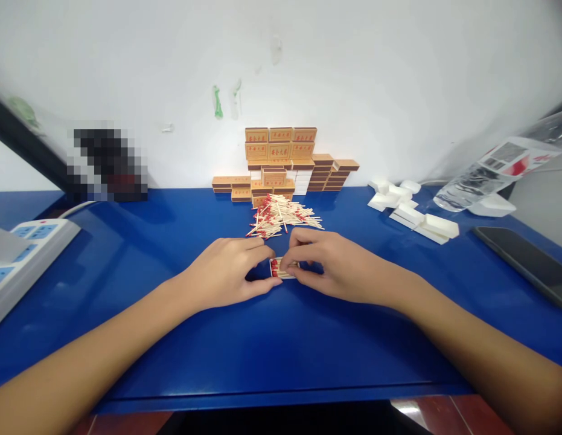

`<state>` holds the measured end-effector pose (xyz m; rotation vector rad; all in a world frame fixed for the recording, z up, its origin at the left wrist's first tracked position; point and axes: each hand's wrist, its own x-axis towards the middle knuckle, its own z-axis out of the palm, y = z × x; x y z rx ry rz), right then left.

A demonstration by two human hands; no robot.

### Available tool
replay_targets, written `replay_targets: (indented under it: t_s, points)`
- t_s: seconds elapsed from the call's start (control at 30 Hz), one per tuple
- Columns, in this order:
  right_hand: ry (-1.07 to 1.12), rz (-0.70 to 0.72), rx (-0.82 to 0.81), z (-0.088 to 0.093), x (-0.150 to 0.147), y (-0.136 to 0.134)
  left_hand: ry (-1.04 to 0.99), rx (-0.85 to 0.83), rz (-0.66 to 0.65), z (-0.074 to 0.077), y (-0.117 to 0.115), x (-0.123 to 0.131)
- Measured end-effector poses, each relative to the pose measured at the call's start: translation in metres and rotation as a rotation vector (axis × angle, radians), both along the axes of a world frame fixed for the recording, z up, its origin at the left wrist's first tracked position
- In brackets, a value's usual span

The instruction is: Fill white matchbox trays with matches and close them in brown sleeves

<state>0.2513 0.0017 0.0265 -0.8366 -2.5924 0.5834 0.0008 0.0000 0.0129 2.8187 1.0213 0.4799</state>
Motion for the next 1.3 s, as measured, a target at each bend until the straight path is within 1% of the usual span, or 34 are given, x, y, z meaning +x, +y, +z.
replay_targets:
  t_s: [0.3, 0.43, 0.5, 0.57, 0.67, 0.73, 0.77, 0.87, 1.0, 1.07, 1.17, 1.23, 1.3]
  points:
    - [0.013, 0.003, 0.037, 0.001, 0.003, 0.003, 0.003, 0.002, 0.002, 0.001, -0.001, 0.0]
    - [0.02, 0.013, -0.002, 0.004, 0.005, 0.004, 0.008, 0.001, 0.002, 0.001, -0.001, 0.0]
    - [0.052, -0.014, -0.011, 0.004, 0.009, 0.008, 0.009, -0.009, 0.005, 0.001, -0.001, 0.0]
    - [0.105, -0.091, 0.007, 0.003, 0.015, 0.018, 0.009, -0.02, 0.007, 0.001, 0.0, 0.0]
    - [0.153, -0.293, 0.095, -0.001, 0.029, 0.038, 0.0, -0.041, 0.008, 0.0, 0.001, -0.001]
    - [0.121, -0.422, 0.18, -0.004, 0.04, 0.051, -0.015, -0.053, 0.006, 0.001, 0.002, -0.002]
    - [0.093, -0.463, 0.215, -0.006, 0.045, 0.056, -0.022, -0.056, 0.009, 0.001, 0.003, -0.002]
    - [0.037, -0.51, 0.27, -0.008, 0.054, 0.064, -0.027, -0.063, 0.025, 0.001, 0.003, -0.003]
    - [0.008, -0.542, 0.275, -0.005, 0.06, 0.066, -0.038, -0.093, 0.042, 0.001, 0.003, -0.005]
    - [-0.045, -0.619, 0.319, -0.001, 0.068, 0.069, -0.059, -0.087, 0.04, 0.001, 0.004, -0.005]
    - [-0.18, -0.792, 0.413, 0.006, 0.091, 0.076, -0.097, -0.052, 0.036, 0.001, 0.005, -0.006]
    - [-0.209, -0.869, 0.427, 0.009, 0.108, 0.08, -0.122, -0.033, 0.037, 0.0, 0.004, -0.006]
    - [-0.229, -0.921, 0.405, 0.011, 0.124, 0.084, -0.131, -0.026, 0.036, -0.001, 0.003, -0.006]
